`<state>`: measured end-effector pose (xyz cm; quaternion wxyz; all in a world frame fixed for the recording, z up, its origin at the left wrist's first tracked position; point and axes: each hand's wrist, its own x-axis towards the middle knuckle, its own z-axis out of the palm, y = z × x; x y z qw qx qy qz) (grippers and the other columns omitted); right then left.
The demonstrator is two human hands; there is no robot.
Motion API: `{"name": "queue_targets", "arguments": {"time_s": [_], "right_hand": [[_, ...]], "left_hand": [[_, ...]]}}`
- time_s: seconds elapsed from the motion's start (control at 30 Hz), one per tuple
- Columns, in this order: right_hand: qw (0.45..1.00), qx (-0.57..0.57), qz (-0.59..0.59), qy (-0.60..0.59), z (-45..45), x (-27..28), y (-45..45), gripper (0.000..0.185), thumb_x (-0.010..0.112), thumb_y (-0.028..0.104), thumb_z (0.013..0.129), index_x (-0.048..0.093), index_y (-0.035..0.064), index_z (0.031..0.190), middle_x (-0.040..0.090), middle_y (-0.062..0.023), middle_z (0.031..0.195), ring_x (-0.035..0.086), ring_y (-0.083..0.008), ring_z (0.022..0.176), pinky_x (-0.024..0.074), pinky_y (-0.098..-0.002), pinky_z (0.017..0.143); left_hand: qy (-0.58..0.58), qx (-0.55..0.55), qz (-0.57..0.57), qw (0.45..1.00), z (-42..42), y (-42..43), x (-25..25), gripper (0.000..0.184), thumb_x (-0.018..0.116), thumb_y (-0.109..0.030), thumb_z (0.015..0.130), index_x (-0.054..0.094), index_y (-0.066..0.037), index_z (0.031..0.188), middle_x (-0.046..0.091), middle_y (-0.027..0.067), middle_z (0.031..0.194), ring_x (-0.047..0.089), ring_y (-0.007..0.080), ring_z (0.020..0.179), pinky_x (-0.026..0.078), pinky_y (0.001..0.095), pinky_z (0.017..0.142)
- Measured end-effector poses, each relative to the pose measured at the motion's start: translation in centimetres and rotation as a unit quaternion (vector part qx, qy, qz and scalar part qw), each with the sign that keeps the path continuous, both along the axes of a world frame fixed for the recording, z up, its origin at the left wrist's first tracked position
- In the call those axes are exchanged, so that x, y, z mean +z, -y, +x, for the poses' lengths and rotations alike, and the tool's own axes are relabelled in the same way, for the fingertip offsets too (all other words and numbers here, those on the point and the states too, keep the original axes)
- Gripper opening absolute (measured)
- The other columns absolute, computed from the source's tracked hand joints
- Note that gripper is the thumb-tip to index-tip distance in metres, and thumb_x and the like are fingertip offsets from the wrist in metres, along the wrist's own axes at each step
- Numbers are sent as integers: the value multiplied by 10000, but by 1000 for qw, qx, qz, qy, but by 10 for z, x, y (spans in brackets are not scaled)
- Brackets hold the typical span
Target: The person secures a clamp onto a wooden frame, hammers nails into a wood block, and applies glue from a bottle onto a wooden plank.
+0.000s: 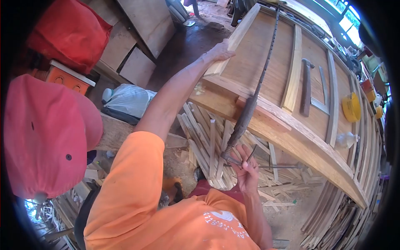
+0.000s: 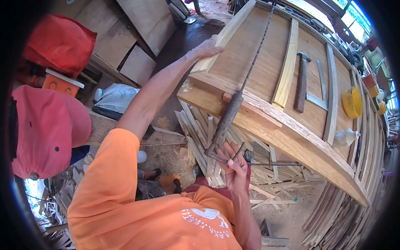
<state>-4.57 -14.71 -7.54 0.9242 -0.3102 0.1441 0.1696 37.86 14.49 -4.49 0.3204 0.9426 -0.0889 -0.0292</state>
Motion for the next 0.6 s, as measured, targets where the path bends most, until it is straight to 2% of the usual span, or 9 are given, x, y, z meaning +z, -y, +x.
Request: {"name": "queue_targets", "arguments": {"time_s": [0.1,0.17,0.2,0.3,0.33,0.4,0.43,0.53,0.6], "right_hand": [[996,66,-46,29,3,16,8,894,730,11,875,243,-84,1619,445,-287,1598,562,-396,1410,544,-480,1127],[976,78,-203,27,5,42,10,952,748,48,908,170,-79,1653,441,-301,1600,482,-382,1483,442,-450,1202],[975,78,-206,29,4,57,7,952,748,48,908,170,-79,1653,441,-301,1600,482,-382,1483,442,-450,1202],[847,-11,-520,106,0,90,-18,1138,823,237,925,25,-125,1651,266,-365,1678,286,-402,1585,223,-437,1286],[846,-15,-522,106,0,102,-30,1138,823,237,925,25,-125,1651,266,-365,1678,286,-402,1585,223,-437,1286],[772,1,-618,147,1,129,-51,1191,844,340,898,51,-161,1633,170,-386,1698,164,-402,1621,154,-418,1312],[734,-19,-659,165,4,116,-57,1275,875,394,861,29,-190,1614,134,-401,1698,154,-418,1619,125,-395,1317],[724,22,-673,148,2,106,-76,1339,899,427,826,9,-193,1610,119,-416,1692,148,-424,1619,130,-406,1317],[675,10,-720,158,3,93,-87,1366,904,459,814,4,-188,1612,121,-417,1690,134,-438,1619,141,-441,1316]], "left_hand": [[3,0,3,1000,0,1,-3,870,722,-459,913,384,178,1400,617,429,1317,630,518,1258,515,506,1076],[12,3,1,1000,1,0,-4,882,725,-462,911,381,179,1409,614,429,1321,631,514,1259,515,505,1075],[16,3,-4,1000,-2,0,-3,893,734,-465,907,382,181,1414,616,429,1317,630,513,1261,517,502,1076],[28,-4,-2,1000,0,0,-1,900,752,-457,898,387,181,1416,618,430,1312,626,512,1267,517,498,1081],[31,-5,5,999,0,0,-3,895,761,-447,893,392,180,1414,618,431,1310,624,513,1270,517,498,1084],[31,2,-7,999,-2,-1,-7,891,766,-438,889,394,176,1416,617,429,1312,620,514,1276,517,497,1084],[29,10,-18,999,1,2,-8,887,771,-429,885,396,172,1418,617,428,1314,616,515,1281,517,497,1085],[67,30,1,997,4,4,-14,831,770,-430,907,419,125,1417,635,410,1303,644,514,1243,522,506,1051],[59,27,-12,998,5,4,-11,829,768,-432,905,420,120,1418,643,406,1291,647,508,1242,524,504,1046]]}}
